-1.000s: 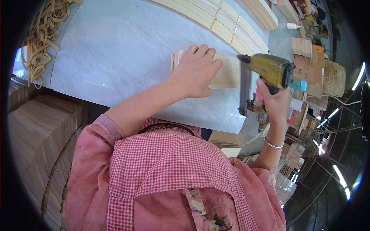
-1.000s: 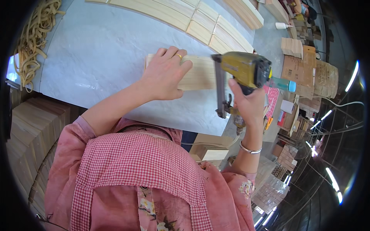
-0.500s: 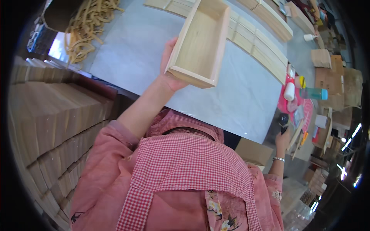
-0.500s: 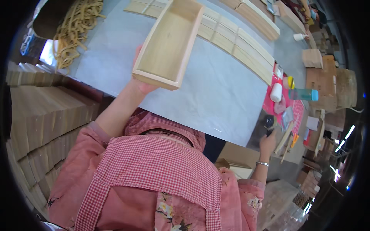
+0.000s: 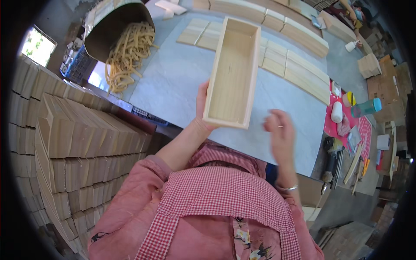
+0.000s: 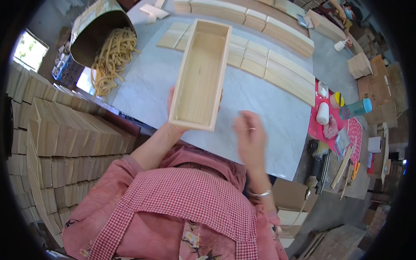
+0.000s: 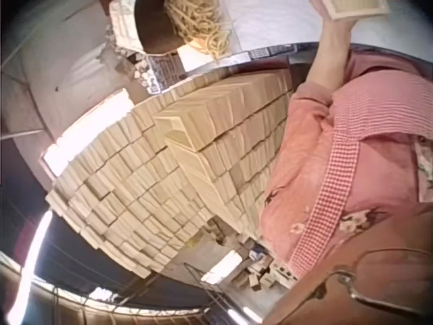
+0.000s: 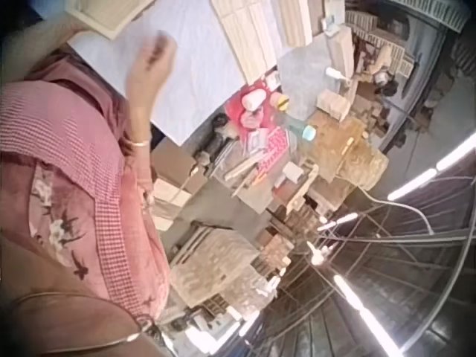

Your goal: Assemble wooden boxes using glue and a pneumatic nailer.

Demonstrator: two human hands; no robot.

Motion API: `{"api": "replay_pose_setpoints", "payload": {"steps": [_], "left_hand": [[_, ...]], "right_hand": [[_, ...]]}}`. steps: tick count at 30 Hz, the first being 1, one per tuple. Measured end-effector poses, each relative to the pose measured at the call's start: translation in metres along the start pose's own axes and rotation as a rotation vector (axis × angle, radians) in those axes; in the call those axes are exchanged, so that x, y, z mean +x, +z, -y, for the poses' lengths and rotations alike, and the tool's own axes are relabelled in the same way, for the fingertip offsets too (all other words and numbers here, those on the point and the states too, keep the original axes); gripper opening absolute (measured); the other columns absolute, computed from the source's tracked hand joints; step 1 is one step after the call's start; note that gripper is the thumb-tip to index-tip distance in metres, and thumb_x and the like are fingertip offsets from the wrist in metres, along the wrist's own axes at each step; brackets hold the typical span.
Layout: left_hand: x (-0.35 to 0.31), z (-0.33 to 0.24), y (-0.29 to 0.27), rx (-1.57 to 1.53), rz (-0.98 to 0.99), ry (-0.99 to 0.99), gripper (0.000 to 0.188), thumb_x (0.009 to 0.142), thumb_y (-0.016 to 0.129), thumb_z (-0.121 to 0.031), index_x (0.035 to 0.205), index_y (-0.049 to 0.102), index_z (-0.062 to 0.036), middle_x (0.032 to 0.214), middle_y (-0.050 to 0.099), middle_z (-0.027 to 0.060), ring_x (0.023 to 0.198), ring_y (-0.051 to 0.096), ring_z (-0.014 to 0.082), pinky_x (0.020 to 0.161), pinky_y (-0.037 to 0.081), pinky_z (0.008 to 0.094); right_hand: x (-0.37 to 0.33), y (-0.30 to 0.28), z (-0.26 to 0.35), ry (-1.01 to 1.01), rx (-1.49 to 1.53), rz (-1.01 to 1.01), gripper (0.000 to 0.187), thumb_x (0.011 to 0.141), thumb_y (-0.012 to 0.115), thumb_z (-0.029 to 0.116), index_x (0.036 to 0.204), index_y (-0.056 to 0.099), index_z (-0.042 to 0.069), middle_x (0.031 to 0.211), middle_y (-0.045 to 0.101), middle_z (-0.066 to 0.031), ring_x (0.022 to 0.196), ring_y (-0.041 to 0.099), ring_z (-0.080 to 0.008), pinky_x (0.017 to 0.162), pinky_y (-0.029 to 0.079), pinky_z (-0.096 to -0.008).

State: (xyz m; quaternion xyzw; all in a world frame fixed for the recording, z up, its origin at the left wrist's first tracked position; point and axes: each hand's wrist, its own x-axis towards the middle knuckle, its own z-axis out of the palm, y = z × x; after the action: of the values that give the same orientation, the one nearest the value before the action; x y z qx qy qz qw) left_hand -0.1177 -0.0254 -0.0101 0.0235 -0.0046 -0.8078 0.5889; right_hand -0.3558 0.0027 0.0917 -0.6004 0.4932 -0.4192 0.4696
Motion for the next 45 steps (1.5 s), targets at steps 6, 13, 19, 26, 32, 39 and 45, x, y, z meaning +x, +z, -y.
{"api": "replay_pose_setpoints", "payload": {"steps": [6, 13, 19, 26, 32, 39, 45], "left_hand": [[-0.018, 0.007, 0.012, 0.153, -0.043, 0.096, 0.062, 0.091, 0.056, -0.050, 0.139, 0.056, -0.0107, 0.130, 0.064, 0.0139, 0.115, 0.061, 0.0283, 0.098, 0.051, 0.0437], [-0.023, 0.015, 0.031, 0.185, -0.106, 0.166, 0.051, 0.094, 0.053, -0.044, 0.129, 0.064, -0.0086, 0.117, 0.072, 0.0105, 0.100, 0.069, 0.0229, 0.088, 0.056, 0.0368], [-0.034, -0.006, 0.022, 0.152, -0.084, 0.169, 0.052, 0.093, 0.055, -0.043, 0.129, 0.064, -0.0074, 0.116, 0.072, 0.0112, 0.100, 0.069, 0.0244, 0.089, 0.056, 0.0386], [-0.054, -0.011, 0.055, 0.411, -0.332, 0.297, 0.063, 0.096, 0.057, -0.045, 0.140, 0.054, -0.0005, 0.128, 0.067, 0.0148, 0.101, 0.068, 0.0255, 0.086, 0.056, 0.0358], [-0.148, -0.008, 0.129, 1.175, -0.424, 1.008, 0.081, 0.088, 0.068, -0.024, 0.159, 0.033, -0.0052, 0.147, 0.052, 0.0147, 0.114, 0.060, 0.0241, 0.096, 0.051, 0.0371], [-0.308, 0.013, 0.231, 1.145, -0.577, 1.745, 0.091, 0.074, 0.072, 0.007, 0.157, 0.036, -0.0096, 0.141, 0.056, 0.0094, 0.112, 0.063, 0.0220, 0.093, 0.055, 0.0326], [-0.547, 0.060, 0.334, 1.091, -1.251, 2.485, 0.049, 0.085, 0.067, -0.008, 0.132, 0.055, -0.0009, 0.120, 0.065, 0.0177, 0.098, 0.066, 0.0266, 0.081, 0.056, 0.0363]], "right_hand": [[0.003, 0.063, 0.005, -0.021, 0.069, -0.014, 0.033, 0.095, 0.072, 0.027, 0.085, 0.052, 0.003, 0.072, 0.052, -0.0020, 0.062, 0.046, -0.0131, 0.057, 0.043, -0.0275], [-0.001, 0.066, -0.006, 0.029, 0.059, 0.041, 0.033, 0.096, 0.071, 0.022, 0.079, 0.047, 0.006, 0.068, 0.045, 0.0028, 0.060, 0.040, -0.0098, 0.055, 0.041, -0.0264], [0.007, 0.073, -0.009, -0.023, -0.031, 0.111, 0.033, 0.095, 0.073, 0.024, 0.083, 0.050, 0.003, 0.070, 0.044, -0.0003, 0.063, 0.044, -0.0129, 0.055, 0.041, -0.0281], [0.011, 0.073, -0.014, 0.092, 0.294, 0.411, 0.040, 0.101, 0.054, 0.015, 0.136, 0.048, -0.004, 0.119, 0.057, -0.0168, 0.099, 0.057, -0.0239, 0.091, 0.048, -0.0355], [0.018, 0.112, 0.028, -0.377, 0.221, 0.664, 0.044, 0.104, 0.053, 0.022, 0.141, 0.047, -0.001, 0.121, 0.060, -0.0160, 0.100, 0.061, -0.0224, 0.087, 0.050, -0.0323], [-0.012, 0.148, 0.086, -0.528, 0.338, 0.982, 0.049, 0.102, 0.056, 0.016, 0.146, 0.045, 0.000, 0.120, 0.062, -0.0132, 0.093, 0.063, -0.0184, 0.089, 0.050, -0.0311], [-0.011, 0.164, 0.041, -0.424, 0.181, 1.009, 0.050, 0.100, 0.060, 0.011, 0.146, 0.047, 0.000, 0.112, 0.065, -0.0106, 0.083, 0.064, -0.0151, 0.079, 0.051, -0.0268]]}}
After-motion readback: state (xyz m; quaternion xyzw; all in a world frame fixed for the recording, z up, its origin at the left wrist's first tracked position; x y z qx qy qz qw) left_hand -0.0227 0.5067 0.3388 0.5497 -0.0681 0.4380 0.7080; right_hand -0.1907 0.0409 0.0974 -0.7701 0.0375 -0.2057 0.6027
